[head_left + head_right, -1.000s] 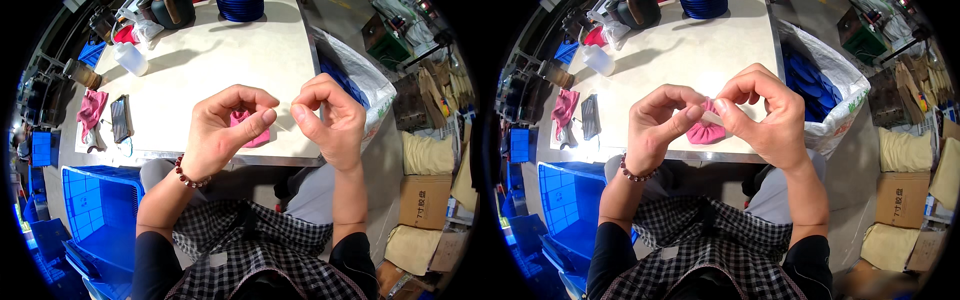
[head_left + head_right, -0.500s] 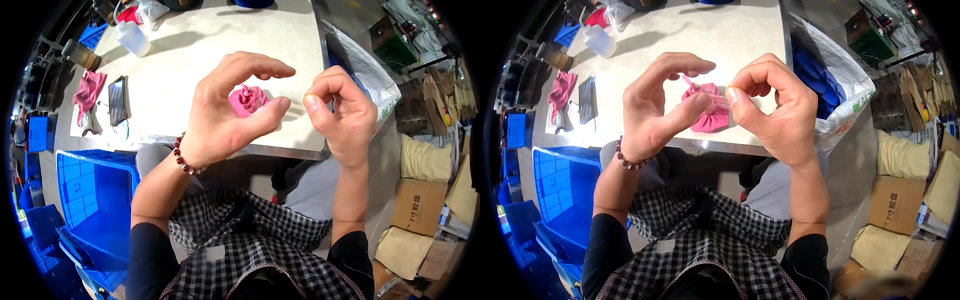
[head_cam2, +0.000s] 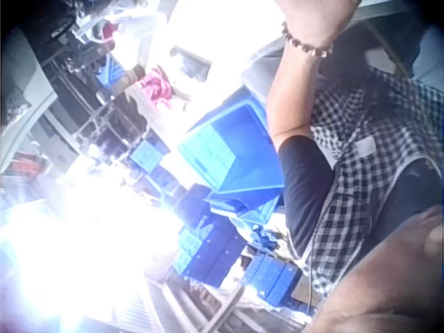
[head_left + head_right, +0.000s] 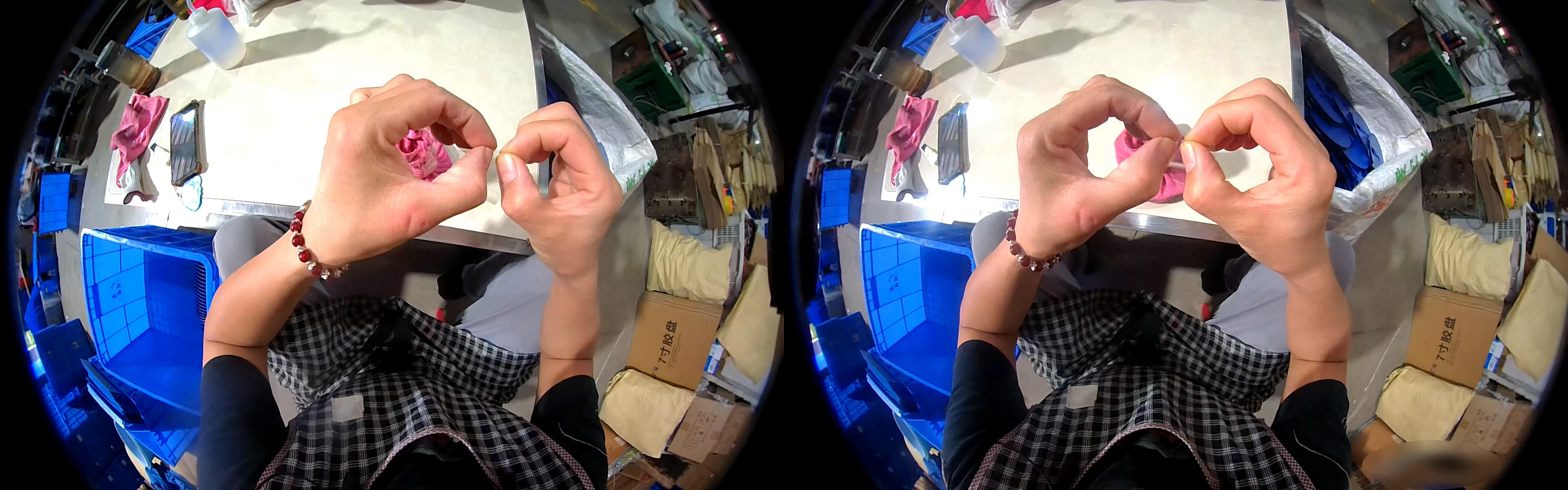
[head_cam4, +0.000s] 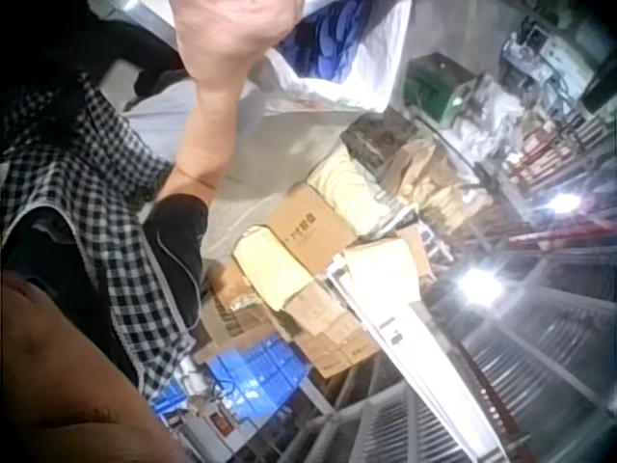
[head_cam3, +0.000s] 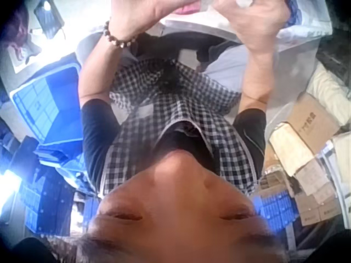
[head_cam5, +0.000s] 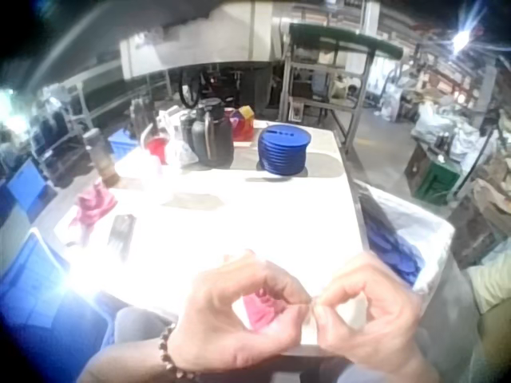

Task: The person wipes blue plastic circular parts with a pink cloth, stacking them on the table. They place the stack into a blue crate, then handle a small pink pouch and a transparent strip before resuming wiping more blue parts.

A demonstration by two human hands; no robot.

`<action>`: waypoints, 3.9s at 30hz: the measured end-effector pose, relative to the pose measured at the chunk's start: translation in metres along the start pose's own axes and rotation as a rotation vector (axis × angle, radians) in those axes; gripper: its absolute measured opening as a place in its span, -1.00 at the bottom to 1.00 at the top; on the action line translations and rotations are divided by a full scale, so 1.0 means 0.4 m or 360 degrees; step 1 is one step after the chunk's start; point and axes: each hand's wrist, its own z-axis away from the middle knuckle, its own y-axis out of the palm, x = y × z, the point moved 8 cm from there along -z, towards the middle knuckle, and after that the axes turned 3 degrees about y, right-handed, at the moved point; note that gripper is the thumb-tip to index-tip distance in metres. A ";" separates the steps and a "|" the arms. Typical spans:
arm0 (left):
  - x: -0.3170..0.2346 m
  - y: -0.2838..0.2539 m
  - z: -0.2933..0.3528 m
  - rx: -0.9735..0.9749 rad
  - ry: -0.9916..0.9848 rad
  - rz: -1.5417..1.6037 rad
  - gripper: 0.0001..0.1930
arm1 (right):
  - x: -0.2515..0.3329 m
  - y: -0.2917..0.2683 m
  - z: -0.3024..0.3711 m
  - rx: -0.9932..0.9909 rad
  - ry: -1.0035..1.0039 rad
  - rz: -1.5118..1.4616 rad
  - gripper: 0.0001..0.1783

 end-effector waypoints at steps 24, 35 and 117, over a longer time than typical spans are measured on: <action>-0.030 -0.005 -0.003 0.0017 0.0189 -0.0464 -0.90 | 0.064 0.002 0.005 -0.0090 -0.0622 0.0825 -0.67; 0.051 0.031 0.021 0.0223 -0.0865 0.0618 -0.84 | 0.082 0.014 0.028 -0.0163 -0.0896 0.0898 -0.64; 0.202 -0.212 -0.004 -0.0913 -0.0450 0.1663 -0.58 | 0.066 0.016 0.022 0.0227 -0.0683 0.0241 -0.78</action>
